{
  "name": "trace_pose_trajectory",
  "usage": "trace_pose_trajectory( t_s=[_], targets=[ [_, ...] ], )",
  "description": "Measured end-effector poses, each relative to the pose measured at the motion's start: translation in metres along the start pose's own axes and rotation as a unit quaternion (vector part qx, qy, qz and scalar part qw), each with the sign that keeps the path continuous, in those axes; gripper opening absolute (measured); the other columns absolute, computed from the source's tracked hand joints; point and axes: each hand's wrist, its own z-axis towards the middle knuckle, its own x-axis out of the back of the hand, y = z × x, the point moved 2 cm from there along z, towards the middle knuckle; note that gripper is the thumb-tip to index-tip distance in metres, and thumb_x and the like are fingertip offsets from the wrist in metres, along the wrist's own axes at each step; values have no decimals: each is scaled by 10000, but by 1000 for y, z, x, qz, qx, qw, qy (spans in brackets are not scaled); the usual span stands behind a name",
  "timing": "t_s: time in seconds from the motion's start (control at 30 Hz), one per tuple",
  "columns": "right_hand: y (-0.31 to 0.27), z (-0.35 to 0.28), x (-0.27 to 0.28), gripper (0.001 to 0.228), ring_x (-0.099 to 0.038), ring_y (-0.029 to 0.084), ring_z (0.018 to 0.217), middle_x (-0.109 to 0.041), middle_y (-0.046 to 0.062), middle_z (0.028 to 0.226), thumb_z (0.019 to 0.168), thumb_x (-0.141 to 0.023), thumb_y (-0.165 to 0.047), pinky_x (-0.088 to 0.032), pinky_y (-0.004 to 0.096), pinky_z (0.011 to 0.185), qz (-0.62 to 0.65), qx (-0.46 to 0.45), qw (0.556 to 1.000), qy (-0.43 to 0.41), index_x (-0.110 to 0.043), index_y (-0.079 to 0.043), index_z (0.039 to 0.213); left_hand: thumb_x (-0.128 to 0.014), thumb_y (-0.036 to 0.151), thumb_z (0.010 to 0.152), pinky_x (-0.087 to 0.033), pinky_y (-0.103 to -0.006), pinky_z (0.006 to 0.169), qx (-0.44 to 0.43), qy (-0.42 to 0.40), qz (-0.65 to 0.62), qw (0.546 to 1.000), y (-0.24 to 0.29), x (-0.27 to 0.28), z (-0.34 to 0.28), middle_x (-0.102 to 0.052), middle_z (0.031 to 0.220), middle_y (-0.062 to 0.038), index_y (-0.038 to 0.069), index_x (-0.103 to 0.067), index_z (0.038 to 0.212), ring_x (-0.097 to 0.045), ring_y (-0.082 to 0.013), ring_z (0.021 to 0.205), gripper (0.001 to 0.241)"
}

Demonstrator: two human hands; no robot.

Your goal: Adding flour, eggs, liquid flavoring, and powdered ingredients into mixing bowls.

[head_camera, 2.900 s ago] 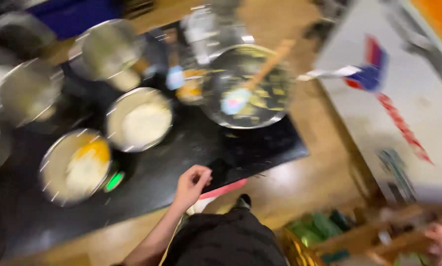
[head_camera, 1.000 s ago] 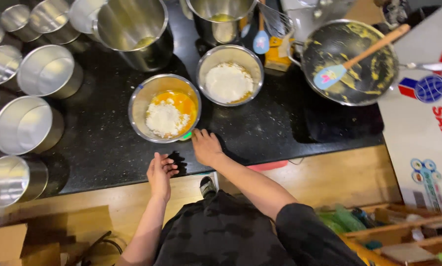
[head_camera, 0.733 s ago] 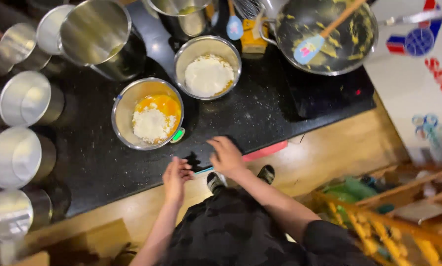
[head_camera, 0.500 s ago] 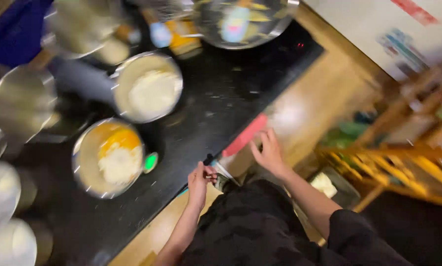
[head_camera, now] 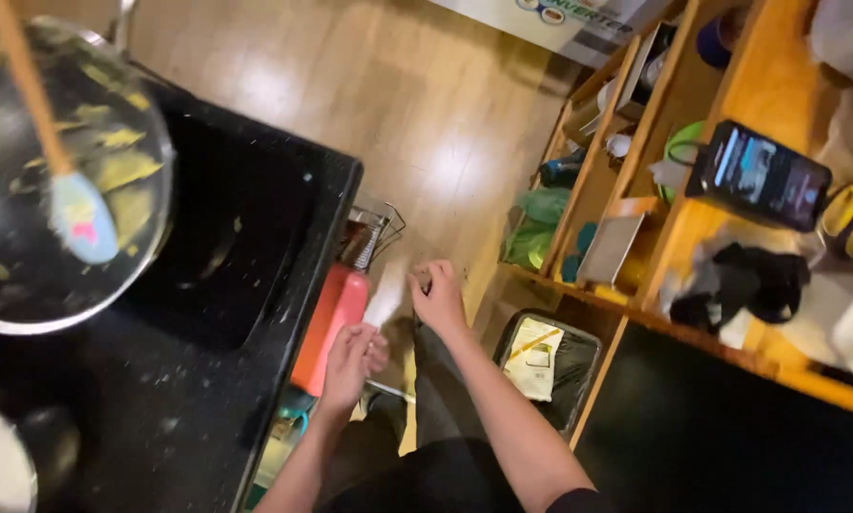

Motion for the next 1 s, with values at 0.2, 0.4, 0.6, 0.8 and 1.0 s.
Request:
trace_pose_trajectory(
  t_s=[0.2,0.4,0.6,0.8,1.0],
  targets=[
    [22,111,7,316,-805,285,1018,-838,93,1123,1062,-691,-445,-596,454,872,9,-30,1000,4,-844,-171,1103,-687,270,1150,-584,-307,814,20,59,22,998,113,-96,23,-792,975,-69,106,-736,1149,-694,-158,822,171],
    [92,211,-9,321,-834,139,948,-899,-72,1097,1006,-789,-569,-627,349,875,-21,-98,994,-33,-857,-292,1154,-645,365,1162,-575,-296,773,-104,-42,78,991,152,-129,22,-738,865,-38,125,-768,1171,-698,-135,785,270],
    [57,306,-27,275,-805,230,1036,-880,-8,1093,1015,-684,-462,-579,410,1000,-81,-47,984,-151,-821,-229,1062,-615,345,1160,-601,-291,918,-17,-49,34,998,201,-163,59,-777,1052,-22,120,-712,1192,-716,-127,962,247],
    [83,398,-102,323,-838,235,1130,-905,65,1200,1071,-733,-417,-594,395,1038,-67,-99,961,-251,-860,-152,1205,-580,417,1139,-565,-432,1119,-108,124,174,971,269,-233,230,-750,1366,-68,210,-580,1423,-805,-276,1266,352],
    [63,515,-124,320,-828,268,1192,-893,69,1220,1070,-756,-398,-643,427,1040,-127,-21,919,-372,-839,-171,1280,-739,230,1054,-639,-451,886,-62,465,62,881,238,-214,482,-769,1216,-181,104,-625,1417,-817,-369,1094,401]
  ],
)
